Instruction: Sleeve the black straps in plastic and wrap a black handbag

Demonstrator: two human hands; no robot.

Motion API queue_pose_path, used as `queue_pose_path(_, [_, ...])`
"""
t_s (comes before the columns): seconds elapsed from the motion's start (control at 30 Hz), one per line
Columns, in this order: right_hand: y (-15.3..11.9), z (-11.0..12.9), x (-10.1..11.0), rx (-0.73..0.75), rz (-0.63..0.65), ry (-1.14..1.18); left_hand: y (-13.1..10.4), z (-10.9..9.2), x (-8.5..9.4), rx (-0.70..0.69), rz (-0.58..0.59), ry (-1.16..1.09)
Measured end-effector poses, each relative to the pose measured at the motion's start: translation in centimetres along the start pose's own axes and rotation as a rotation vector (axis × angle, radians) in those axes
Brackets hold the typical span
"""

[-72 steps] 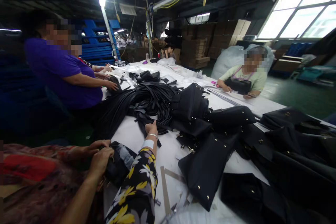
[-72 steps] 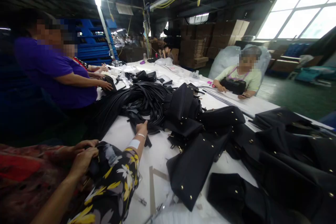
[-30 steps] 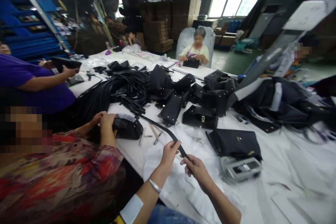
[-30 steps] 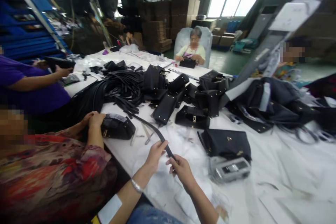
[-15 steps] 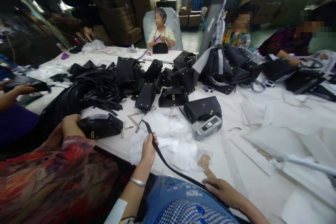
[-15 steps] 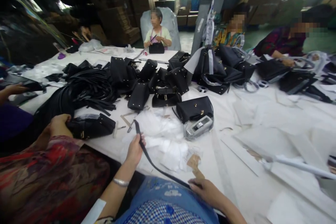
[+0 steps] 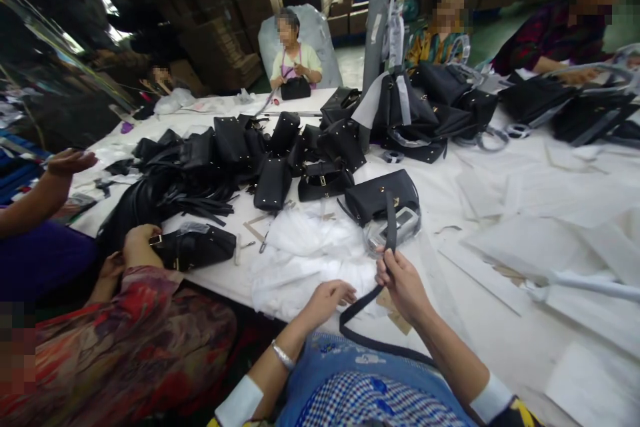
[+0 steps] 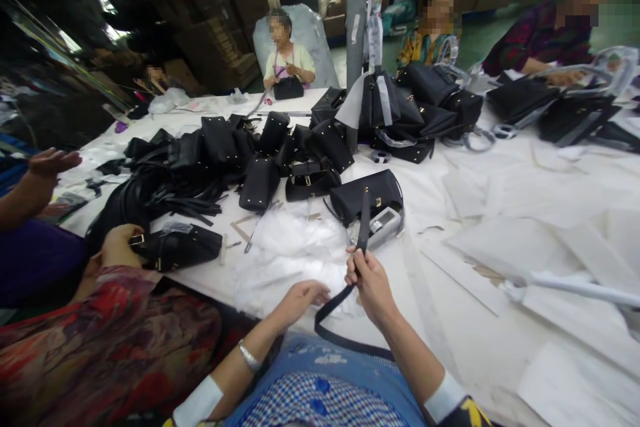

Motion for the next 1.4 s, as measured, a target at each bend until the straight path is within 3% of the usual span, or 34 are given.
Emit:
queue_pose_path(0.13, [-0.9,0.9,1.3,-0.017,-0.047,-0.066,5.6,-0.6,7.4,-0.033,-0.363,0.095])
queue_pose_path(0.23, [-1.9,0.5,2.1,-0.089,-0.064,-0.151,10.2,-1.5,10.9,-0.045,-0.497,0.138])
queue_pose_path(0.3, [-2.6,0.0,2.4,-0.12,-0.089,-0.172,13.1,-2.0,11.8,-0.045,-0.525,0.159])
queue_pose_path(0.4, [-3.3,-1.2,2.6,-0.133,-0.142,-0.161,16.9,-2.6,11.6,-0.033,-0.533,0.167])
queue_pose_path(0.57, [-3.6,-2.7,2.8,-0.126,-0.179,-0.148,20.6,-3.3,11.6,0.017,-0.471,0.077])
queue_pose_path(0.7, [-3.3,-3.0,3.0,-0.112,-0.173,-0.15,21.1,-4.9,12.8,0.004,-0.395,-0.091])
queue_pose_path(0.87, [-2.1,-3.5,2.3,-0.124,-0.114,-0.168,18.4,-7.0,13.7,-0.08,-0.316,-0.244])
queue_pose_path(1.07, [0.7,-3.4,0.9,-0.072,-0.081,-0.163,14.9,-8.8,12.8,-0.152,-0.243,-0.317])
queue_pose_path(1.23, [1.3,-3.7,0.9,-0.078,-0.077,-0.133,14.7,-9.6,11.7,-0.172,-0.236,-0.338])
queue_pose_path(1.3, [0.8,-3.9,1.4,-0.108,-0.092,-0.124,15.2,-11.0,11.8,-0.214,-0.259,-0.328])
queue_pose_path(1.4, [-0.1,-4.1,2.5,-0.138,-0.113,-0.11,16.1,-14.6,12.8,-0.316,-0.331,-0.276])
Point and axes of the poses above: each hand's wrist, its own y-axis towards the middle knuckle, its own x-axis out of the back of the hand, z = x × y, the point moved 4 cm from there along y, towards the middle knuckle, and after that the axes turned 9 degrees about x, right-handed, at the moved point
